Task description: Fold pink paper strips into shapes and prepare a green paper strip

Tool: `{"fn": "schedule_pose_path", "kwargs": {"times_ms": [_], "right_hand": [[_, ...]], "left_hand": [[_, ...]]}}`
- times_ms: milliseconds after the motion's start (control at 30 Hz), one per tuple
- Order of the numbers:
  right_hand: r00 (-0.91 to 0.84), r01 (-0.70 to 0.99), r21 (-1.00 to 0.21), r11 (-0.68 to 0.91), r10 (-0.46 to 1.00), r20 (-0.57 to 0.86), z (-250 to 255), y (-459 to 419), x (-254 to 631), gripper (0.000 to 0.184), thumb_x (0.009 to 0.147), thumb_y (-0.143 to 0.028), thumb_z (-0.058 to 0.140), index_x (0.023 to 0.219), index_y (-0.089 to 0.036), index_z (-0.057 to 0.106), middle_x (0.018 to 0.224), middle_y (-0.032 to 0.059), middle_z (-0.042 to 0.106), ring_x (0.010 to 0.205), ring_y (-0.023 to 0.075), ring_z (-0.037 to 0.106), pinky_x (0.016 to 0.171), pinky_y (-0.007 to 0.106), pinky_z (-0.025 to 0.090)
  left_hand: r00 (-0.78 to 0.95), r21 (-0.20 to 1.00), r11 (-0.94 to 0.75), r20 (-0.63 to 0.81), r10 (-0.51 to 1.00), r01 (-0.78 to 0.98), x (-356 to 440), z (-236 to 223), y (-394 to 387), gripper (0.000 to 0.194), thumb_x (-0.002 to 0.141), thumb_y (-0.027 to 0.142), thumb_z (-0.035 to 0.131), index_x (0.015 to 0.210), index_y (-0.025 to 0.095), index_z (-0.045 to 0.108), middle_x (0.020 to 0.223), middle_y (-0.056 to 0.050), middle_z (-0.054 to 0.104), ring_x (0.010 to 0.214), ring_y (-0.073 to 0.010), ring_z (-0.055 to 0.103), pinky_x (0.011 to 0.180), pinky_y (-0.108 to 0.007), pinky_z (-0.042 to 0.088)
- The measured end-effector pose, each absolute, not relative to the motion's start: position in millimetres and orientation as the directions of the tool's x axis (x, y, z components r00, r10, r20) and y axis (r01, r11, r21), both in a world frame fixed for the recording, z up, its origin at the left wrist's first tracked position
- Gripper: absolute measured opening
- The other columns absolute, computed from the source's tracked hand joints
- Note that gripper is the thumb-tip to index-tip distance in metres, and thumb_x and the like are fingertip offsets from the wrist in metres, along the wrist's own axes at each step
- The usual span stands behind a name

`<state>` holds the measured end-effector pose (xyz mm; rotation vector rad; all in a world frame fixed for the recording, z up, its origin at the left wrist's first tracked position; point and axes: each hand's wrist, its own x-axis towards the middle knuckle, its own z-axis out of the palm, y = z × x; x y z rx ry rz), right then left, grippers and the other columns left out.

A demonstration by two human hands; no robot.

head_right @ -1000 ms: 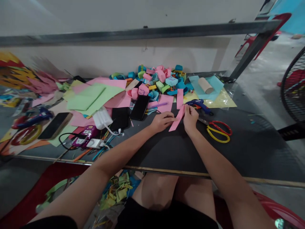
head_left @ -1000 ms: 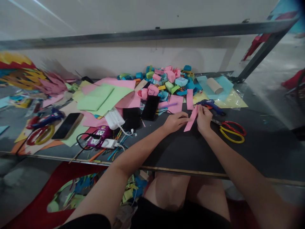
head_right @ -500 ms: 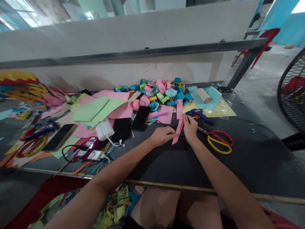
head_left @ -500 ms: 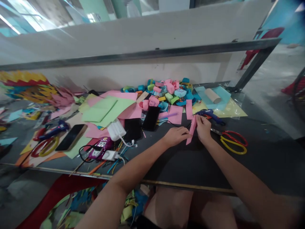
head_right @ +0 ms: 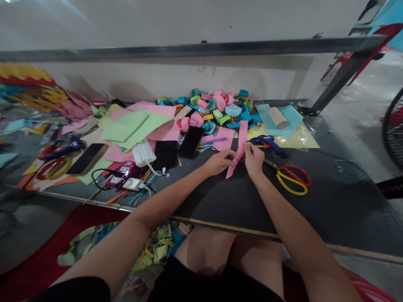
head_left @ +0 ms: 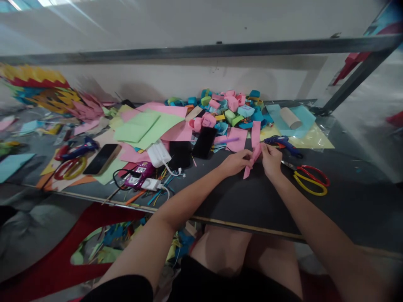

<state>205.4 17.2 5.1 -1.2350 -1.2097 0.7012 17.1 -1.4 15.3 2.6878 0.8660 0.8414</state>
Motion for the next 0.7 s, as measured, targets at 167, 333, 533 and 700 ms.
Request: {"fn": "schedule_pose_path", "kwargs": {"times_ms": [167,333,533,700], "right_hand": [[0.197,0.112,-0.971,0.212,0.953,0.231,14,11,202,0.059,0.075,-0.079,0.068,0.078,-0.020,0.073,0.065,0.0013,0.067,0.055,0.0202,0.061,0.054,0.035,0.056],[-0.022,0.049,-0.987,0.150,0.989,0.150,13,11,201,0.059,0.061,-0.076,0.079,0.082,-0.021,0.075,0.067,0.0006,0.069,0.057,0.0218,0.065,0.059,0.040,0.059],[-0.038,0.078,-0.984,0.163,0.986,0.160,14,12,201,0.054,0.063,-0.069,0.079,0.082,-0.019,0.076,0.070,0.0020,0.072,0.062,0.0194,0.065,0.060,0.035,0.056],[0.028,0.061,-0.982,0.181,0.983,0.183,20,9,200,0.045,0.065,-0.064,0.078,0.075,-0.020,0.074,0.069,0.0013,0.072,0.063,0.0179,0.064,0.063,0.032,0.054]], "left_hand": [[0.656,0.330,-0.825,0.499,0.565,0.459,20,12,2,0.029,0.085,-0.001,0.061,0.087,0.022,0.079,0.126,-0.008,0.065,0.121,-0.0200,0.063,0.100,-0.032,0.055],[0.512,0.396,-0.742,0.544,0.664,0.541,18,10,12,0.019,0.082,0.004,0.071,0.087,0.021,0.079,0.118,-0.009,0.064,0.111,-0.0205,0.065,0.092,-0.032,0.057],[0.512,0.435,-0.771,0.577,0.636,0.466,17,4,16,0.013,0.085,0.009,0.074,0.093,0.019,0.078,0.115,-0.008,0.065,0.110,-0.0193,0.066,0.097,-0.034,0.056],[0.495,0.416,-0.813,0.648,0.579,0.407,15,2,14,0.019,0.086,0.025,0.081,0.104,0.018,0.076,0.118,-0.012,0.066,0.111,-0.0218,0.068,0.100,-0.040,0.057]]}}
